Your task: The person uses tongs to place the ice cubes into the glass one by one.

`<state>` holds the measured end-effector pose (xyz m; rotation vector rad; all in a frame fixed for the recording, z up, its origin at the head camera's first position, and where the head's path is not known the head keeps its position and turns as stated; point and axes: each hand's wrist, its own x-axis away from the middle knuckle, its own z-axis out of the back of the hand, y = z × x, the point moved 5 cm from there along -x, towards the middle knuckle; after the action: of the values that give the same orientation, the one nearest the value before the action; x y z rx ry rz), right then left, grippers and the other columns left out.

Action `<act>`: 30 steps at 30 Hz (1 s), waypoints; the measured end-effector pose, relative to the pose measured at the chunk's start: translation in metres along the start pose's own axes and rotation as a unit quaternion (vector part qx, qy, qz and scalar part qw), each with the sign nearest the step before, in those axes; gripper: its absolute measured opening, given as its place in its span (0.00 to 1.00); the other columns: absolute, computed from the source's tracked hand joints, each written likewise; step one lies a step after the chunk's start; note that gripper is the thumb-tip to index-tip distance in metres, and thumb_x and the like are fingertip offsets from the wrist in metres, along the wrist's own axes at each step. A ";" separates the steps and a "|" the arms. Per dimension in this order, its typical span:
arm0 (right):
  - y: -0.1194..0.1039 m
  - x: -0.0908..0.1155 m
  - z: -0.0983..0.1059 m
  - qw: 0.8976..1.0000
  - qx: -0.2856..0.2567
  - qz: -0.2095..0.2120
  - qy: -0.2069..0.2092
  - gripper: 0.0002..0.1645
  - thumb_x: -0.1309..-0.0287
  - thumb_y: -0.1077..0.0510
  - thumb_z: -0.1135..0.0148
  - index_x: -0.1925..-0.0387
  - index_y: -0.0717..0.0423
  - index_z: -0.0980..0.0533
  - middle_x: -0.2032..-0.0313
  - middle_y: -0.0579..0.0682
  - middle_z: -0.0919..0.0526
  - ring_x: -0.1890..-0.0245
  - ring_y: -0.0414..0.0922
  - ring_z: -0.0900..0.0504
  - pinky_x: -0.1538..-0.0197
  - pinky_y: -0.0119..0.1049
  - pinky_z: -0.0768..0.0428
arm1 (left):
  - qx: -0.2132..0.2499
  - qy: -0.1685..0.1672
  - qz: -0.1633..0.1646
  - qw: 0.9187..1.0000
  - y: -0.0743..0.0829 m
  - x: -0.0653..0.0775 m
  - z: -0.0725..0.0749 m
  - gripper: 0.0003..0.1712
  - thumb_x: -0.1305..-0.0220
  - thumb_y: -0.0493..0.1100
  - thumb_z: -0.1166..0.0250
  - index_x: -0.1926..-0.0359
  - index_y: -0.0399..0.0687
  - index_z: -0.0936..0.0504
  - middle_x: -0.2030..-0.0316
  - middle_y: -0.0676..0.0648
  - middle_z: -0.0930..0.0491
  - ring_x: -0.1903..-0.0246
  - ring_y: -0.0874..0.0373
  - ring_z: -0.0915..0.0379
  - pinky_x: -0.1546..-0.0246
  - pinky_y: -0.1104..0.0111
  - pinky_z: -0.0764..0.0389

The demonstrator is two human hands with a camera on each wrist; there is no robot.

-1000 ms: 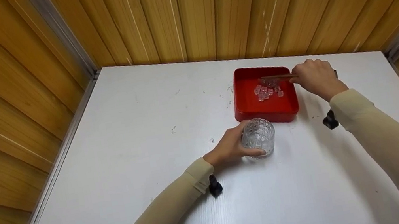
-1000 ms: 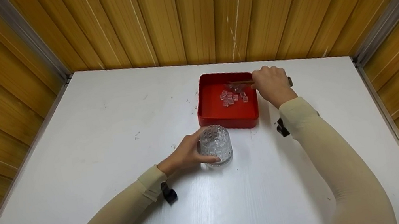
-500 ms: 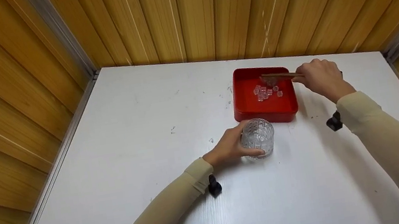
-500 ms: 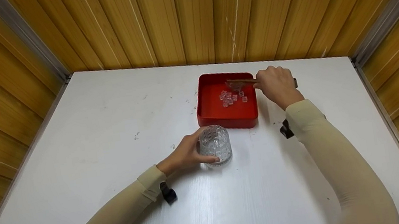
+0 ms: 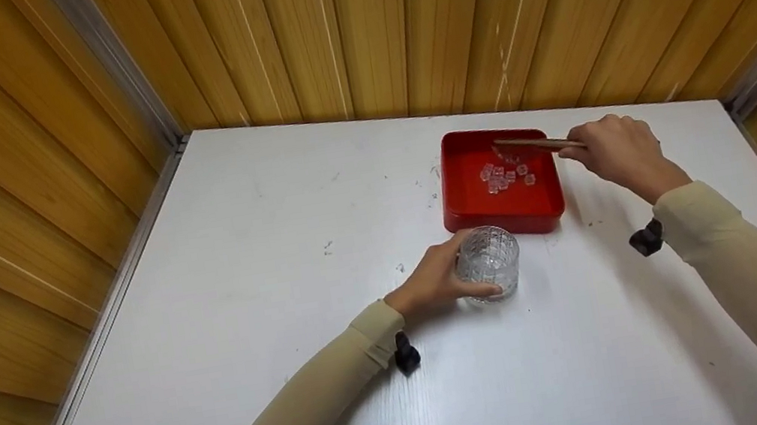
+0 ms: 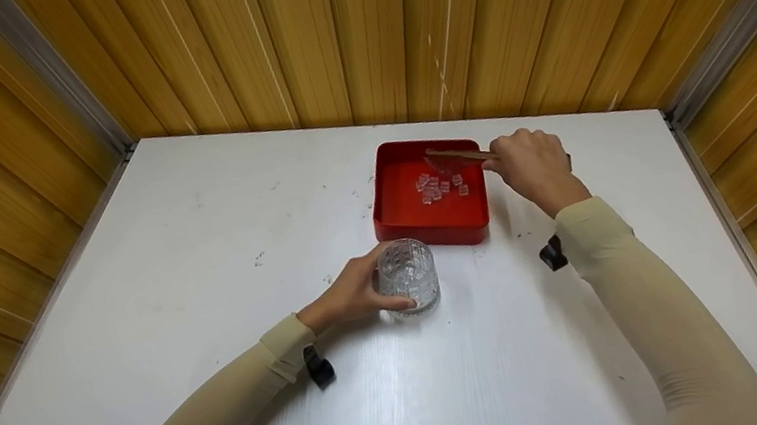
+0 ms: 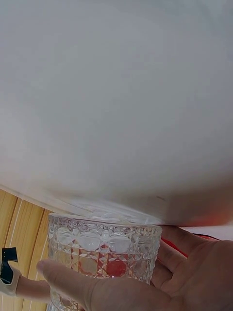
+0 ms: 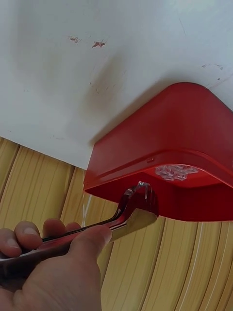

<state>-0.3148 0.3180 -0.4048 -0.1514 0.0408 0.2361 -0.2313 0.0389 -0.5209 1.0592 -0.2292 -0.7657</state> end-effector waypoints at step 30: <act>-0.040 0.058 0.023 0.994 0.003 0.078 0.077 0.10 0.36 0.55 0.28 0.57 0.55 0.14 0.71 0.52 0.12 0.80 0.47 0.27 0.77 0.39 0.28 | -0.010 -0.002 0.016 1.000 -0.003 0.001 -0.002 0.51 0.48 0.56 0.18 0.27 0.56 0.34 0.39 0.51 0.21 0.43 0.62 0.25 0.41 0.71 0.25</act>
<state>-0.2485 0.2969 -0.3798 -0.1599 0.2062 0.3794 -0.2316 0.0387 -0.5245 1.0335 -0.2420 -0.7402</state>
